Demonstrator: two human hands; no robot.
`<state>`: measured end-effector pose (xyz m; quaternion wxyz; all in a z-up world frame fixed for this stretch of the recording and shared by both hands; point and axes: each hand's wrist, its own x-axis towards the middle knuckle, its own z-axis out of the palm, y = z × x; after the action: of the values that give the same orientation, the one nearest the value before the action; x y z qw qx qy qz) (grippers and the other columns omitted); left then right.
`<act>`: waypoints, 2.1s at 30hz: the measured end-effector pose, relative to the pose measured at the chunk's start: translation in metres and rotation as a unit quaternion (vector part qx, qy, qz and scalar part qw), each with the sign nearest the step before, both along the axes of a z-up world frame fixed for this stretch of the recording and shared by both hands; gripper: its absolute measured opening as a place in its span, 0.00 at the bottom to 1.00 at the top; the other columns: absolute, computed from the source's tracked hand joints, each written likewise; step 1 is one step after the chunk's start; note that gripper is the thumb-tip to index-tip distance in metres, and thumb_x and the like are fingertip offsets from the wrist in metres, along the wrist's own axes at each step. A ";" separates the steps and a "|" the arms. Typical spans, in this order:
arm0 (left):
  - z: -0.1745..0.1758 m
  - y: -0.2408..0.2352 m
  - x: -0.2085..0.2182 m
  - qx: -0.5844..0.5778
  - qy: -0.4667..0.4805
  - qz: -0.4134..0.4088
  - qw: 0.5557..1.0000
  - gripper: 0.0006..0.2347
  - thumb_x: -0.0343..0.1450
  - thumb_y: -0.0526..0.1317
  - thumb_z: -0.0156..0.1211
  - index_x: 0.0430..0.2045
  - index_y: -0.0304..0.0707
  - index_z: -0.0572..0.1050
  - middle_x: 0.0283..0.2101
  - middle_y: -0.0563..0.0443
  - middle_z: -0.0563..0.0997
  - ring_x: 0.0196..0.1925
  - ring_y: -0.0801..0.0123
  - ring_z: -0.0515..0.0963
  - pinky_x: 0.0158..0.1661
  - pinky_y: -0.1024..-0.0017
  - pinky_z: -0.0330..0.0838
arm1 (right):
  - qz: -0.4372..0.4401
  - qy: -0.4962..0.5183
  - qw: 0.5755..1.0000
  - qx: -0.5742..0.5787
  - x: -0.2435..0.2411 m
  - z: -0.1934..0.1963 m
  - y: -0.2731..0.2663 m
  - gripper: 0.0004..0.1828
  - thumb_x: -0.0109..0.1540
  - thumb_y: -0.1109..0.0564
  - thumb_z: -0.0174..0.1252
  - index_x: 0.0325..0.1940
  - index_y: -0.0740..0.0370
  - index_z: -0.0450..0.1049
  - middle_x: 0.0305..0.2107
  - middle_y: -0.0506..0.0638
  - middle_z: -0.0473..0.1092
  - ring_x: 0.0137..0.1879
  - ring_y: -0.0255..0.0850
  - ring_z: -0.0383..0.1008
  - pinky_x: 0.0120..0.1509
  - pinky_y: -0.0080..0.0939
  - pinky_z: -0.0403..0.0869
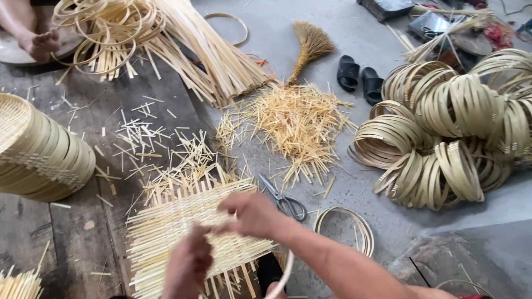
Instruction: The person sits on the floor assembling woven bamboo steamer baskets. They press a woven bamboo mat flat, fit a bent bamboo rim ring around it, shape the assembly over a round wooden mold, trim off excess bamboo strips with scissors, and stack the finished basket with others.
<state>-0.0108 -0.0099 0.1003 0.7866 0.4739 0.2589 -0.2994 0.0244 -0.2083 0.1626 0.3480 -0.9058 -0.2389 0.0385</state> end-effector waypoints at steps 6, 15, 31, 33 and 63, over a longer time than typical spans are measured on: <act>-0.019 0.047 0.010 -0.264 -0.128 0.346 0.891 0.14 0.83 0.48 0.47 0.35 0.39 0.72 0.22 0.60 0.65 0.23 0.78 0.62 0.26 0.77 0.59 | -0.176 0.389 0.707 0.563 -0.005 -0.012 -0.034 0.22 0.67 0.45 0.51 0.44 0.67 0.79 0.23 0.51 0.72 0.27 0.39 0.76 0.31 0.41 0.77; -0.040 0.061 0.026 -0.177 -0.037 0.210 0.961 0.18 0.76 0.46 0.53 0.14 0.47 0.60 0.13 0.62 0.54 0.14 0.78 0.51 0.13 0.76 0.44 | -0.156 0.440 0.706 0.532 -0.008 -0.083 -0.045 0.20 0.71 0.48 0.57 0.37 0.70 0.75 0.13 0.41 0.61 0.16 0.29 0.57 0.18 0.31 0.58; -0.158 0.077 0.027 0.212 -0.133 0.244 0.937 0.09 0.64 0.37 0.65 0.34 0.36 0.81 0.25 0.55 0.77 0.20 0.76 0.69 0.22 0.73 0.65 | -0.386 0.288 0.857 0.183 0.005 -0.188 -0.017 0.17 0.56 0.59 0.67 0.48 0.64 0.79 0.28 0.50 0.78 0.32 0.36 0.76 0.35 0.39 0.76; -0.164 0.084 0.022 0.486 -0.171 0.088 0.852 0.12 0.66 0.45 0.70 0.27 0.32 0.84 0.28 0.46 0.86 0.29 0.68 0.83 0.36 0.69 0.76 | -0.371 0.228 0.896 0.082 0.008 -0.204 -0.017 0.19 0.55 0.57 0.69 0.50 0.60 0.81 0.28 0.49 0.79 0.33 0.36 0.76 0.39 0.40 0.76; -0.201 0.097 0.033 0.473 -0.039 0.006 0.880 0.07 0.59 0.35 0.75 0.26 0.35 0.84 0.30 0.46 0.87 0.30 0.67 0.85 0.37 0.68 0.80 | -0.383 0.148 0.912 -0.017 -0.001 -0.225 -0.011 0.15 0.57 0.50 0.68 0.46 0.56 0.84 0.35 0.54 0.81 0.41 0.45 0.82 0.51 0.43 0.77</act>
<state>0.0222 0.0868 -0.1010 0.4805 0.7992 0.3413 -0.1182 0.0233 -0.2192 -0.0624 0.3518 -0.9174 0.1817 0.0400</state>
